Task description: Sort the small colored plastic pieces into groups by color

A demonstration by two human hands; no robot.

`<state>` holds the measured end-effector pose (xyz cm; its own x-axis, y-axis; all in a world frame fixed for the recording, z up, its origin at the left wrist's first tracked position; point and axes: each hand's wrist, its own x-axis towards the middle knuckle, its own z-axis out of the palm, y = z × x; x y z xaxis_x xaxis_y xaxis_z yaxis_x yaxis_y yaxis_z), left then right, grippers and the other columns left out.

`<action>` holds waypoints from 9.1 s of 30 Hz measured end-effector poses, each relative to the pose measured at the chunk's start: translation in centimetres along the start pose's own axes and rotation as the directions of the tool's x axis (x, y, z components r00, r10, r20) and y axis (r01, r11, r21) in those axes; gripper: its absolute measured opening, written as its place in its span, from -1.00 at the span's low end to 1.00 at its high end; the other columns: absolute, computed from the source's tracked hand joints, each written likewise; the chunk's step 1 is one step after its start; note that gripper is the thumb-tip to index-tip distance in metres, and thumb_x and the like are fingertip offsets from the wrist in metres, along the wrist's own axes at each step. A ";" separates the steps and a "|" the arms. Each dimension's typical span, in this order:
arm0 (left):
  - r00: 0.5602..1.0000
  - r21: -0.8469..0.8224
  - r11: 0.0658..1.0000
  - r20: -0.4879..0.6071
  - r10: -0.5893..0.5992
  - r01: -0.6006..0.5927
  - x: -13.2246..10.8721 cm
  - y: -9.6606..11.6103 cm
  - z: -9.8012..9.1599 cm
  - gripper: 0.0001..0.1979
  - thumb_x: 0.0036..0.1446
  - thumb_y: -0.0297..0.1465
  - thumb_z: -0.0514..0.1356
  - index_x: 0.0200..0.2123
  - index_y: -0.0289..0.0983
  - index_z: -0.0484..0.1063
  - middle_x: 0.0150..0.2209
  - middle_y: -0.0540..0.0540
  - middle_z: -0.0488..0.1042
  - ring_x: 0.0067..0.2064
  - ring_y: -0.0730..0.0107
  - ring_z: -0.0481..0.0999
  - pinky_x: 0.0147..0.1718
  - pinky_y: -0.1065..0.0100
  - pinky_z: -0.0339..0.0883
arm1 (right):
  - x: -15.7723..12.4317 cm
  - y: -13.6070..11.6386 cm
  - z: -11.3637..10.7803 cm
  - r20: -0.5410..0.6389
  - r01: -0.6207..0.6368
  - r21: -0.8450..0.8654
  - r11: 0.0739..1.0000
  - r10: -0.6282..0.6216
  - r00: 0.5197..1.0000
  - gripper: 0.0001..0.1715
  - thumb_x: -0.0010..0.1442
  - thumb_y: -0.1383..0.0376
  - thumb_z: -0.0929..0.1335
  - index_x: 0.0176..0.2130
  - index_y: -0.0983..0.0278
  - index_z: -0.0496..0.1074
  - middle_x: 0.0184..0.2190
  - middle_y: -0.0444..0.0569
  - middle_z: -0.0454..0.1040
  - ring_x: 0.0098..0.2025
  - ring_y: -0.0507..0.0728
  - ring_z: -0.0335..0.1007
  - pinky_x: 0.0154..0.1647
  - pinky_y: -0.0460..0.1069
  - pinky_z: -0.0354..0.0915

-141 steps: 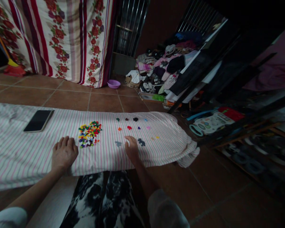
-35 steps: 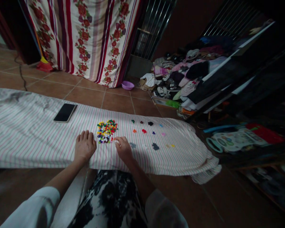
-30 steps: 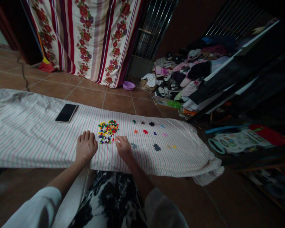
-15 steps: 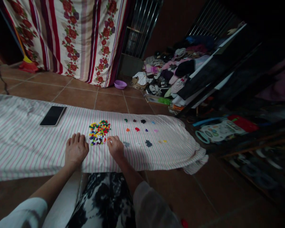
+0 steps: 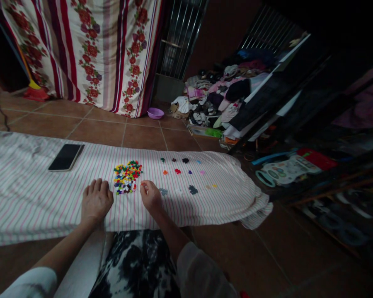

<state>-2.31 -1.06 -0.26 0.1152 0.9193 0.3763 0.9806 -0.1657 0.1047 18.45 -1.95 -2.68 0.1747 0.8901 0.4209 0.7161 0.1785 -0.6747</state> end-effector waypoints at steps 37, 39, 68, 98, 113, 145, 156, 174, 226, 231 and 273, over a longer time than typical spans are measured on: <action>1.000 -0.020 1.000 0.006 -0.005 0.005 0.0 -0.2 0.6 -0.62 0.23 -0.36 -0.03 0.01 -0.38 0.41 0.15 -0.39 0.40 0.24 -0.09 0.31 0.17 -0.01 0.15 | 7.1 8.7 -5.4 0.086 -0.033 -0.300 0.953 0.062 0.994 -0.57 0.09 0.44 0.31 -0.04 0.25 0.52 -0.06 0.05 0.55 0.02 0.19 0.38 0.14 0.12 0.21; 1.000 -0.039 0.999 0.008 -0.013 0.014 0.0 -0.2 0.5 -0.63 0.22 -0.36 -0.02 0.00 -0.37 0.41 0.15 -0.39 0.40 0.24 -0.07 0.31 0.17 0.00 0.14 | 7.2 8.7 -5.3 0.095 -0.027 -0.297 0.954 0.058 0.994 -0.64 0.13 0.39 0.33 -0.07 0.26 0.55 -0.08 0.07 0.55 0.01 0.20 0.39 0.13 0.12 0.23; 1.000 -0.020 1.000 -0.030 0.000 -0.001 0.0 -0.1 0.4 -0.66 0.22 -0.38 -0.01 -0.03 -0.35 0.42 0.12 -0.37 0.44 0.22 -0.06 0.33 0.15 0.00 0.17 | 6.9 8.8 -5.5 0.014 -0.073 -0.092 0.993 0.075 0.997 -0.58 0.10 0.39 0.27 -0.06 0.26 0.54 -0.02 0.11 0.52 -0.01 0.18 0.42 -0.12 0.05 0.43; 0.999 0.012 1.000 -0.047 0.000 0.000 0.1 -0.1 0.7 -0.67 0.23 -0.40 -0.01 -0.05 -0.38 0.43 0.14 -0.35 0.43 0.21 -0.09 0.35 0.15 0.01 0.20 | 3.6 -0.8 0.4 0.373 0.108 -0.211 0.971 -0.022 0.927 -0.54 0.26 0.45 0.25 0.06 0.15 0.52 -0.10 0.01 0.44 -0.10 0.12 0.44 -0.10 -0.05 0.36; 0.999 -0.017 1.000 -0.047 -0.009 0.009 0.1 -0.1 0.6 -0.68 0.22 -0.40 0.00 -0.05 -0.38 0.43 0.14 -0.35 0.43 0.21 -0.09 0.36 0.15 0.00 0.22 | 3.1 -0.7 0.2 0.342 0.079 -0.220 0.972 0.001 0.940 -0.65 0.23 0.37 0.32 -0.02 0.15 0.55 -0.12 -0.04 0.44 -0.25 0.04 0.43 -0.14 -0.09 0.33; 0.999 -0.149 0.989 -0.042 -0.033 0.027 0.0 -0.1 0.3 -0.65 0.20 -0.42 -0.02 -0.05 -0.41 0.43 0.13 -0.44 0.41 0.23 -0.10 0.32 0.17 -0.04 0.14 | 2.8 -0.2 0.8 0.115 -0.107 0.018 0.994 0.104 0.988 -0.73 0.23 0.23 0.28 -0.19 0.24 0.53 -0.24 -0.02 0.58 -0.28 0.08 0.48 -0.17 -0.04 0.38; 0.998 -0.053 0.999 -0.065 0.006 -0.010 -0.2 -0.3 0.5 -0.64 0.23 -0.39 -0.03 -0.02 -0.38 0.42 0.12 -0.37 0.44 0.20 -0.06 0.34 0.14 0.01 0.19 | 2.8 0.5 -0.1 0.198 -0.374 0.422 0.826 0.318 0.927 -0.67 0.18 0.08 0.30 -0.20 0.22 0.50 -0.46 -0.12 0.52 -0.44 0.06 0.49 -0.45 -0.08 0.37; 1.000 -0.033 0.999 -0.003 -0.001 0.001 -0.1 0.1 -0.3 -0.66 0.21 -0.36 -0.06 -0.08 -0.33 0.42 0.11 -0.36 0.43 0.19 -0.05 0.35 0.11 -0.01 0.22 | -1.2 9.2 -15.0 -0.084 -0.179 -0.103 0.978 0.171 0.982 -0.73 0.11 0.25 0.27 -0.28 0.23 0.55 -0.33 0.01 0.57 -0.29 0.14 0.47 -0.17 0.03 0.38; 1.000 -0.047 0.999 -0.011 -0.015 0.015 0.2 -0.1 0.4 -0.68 0.22 -0.39 0.00 -0.05 -0.36 0.43 0.15 -0.37 0.41 0.21 -0.07 0.34 0.13 -0.02 0.20 | -1.3 4.8 -9.6 -0.118 0.087 -0.063 0.994 -0.093 0.989 -0.64 0.32 0.23 0.21 -0.12 0.26 0.53 -0.17 0.09 0.48 -0.12 0.17 0.45 -0.14 0.06 0.43; 1.000 -0.056 0.998 -0.024 -0.017 0.016 0.1 -0.1 0.6 -0.68 0.22 -0.40 0.00 -0.05 -0.37 0.43 0.15 -0.38 0.42 0.23 -0.08 0.33 0.16 -0.02 0.18 | -0.3 1.9 -5.6 0.062 0.156 0.053 0.986 -0.159 0.985 -0.69 0.27 0.33 0.24 -0.15 0.21 0.55 -0.22 0.02 0.50 -0.17 0.12 0.46 -0.10 0.02 0.42; 0.999 -0.025 1.000 -0.041 -0.005 0.004 0.1 0.1 0.1 -0.71 0.21 -0.41 -0.01 -0.10 -0.34 0.43 0.10 -0.34 0.45 0.19 -0.04 0.35 0.12 0.03 0.19 | 4.3 -1.7 0.6 0.412 0.095 -0.229 0.969 0.007 0.911 -0.69 0.28 0.41 0.29 -0.08 0.12 0.54 -0.17 -0.04 0.46 -0.15 0.11 0.42 -0.18 -0.07 0.28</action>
<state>-2.17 -0.91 -0.31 0.1035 0.9047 0.4134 0.9768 -0.1708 0.1293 17.58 1.78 -0.07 -0.1141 0.9851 0.1284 0.8649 0.1621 -0.4750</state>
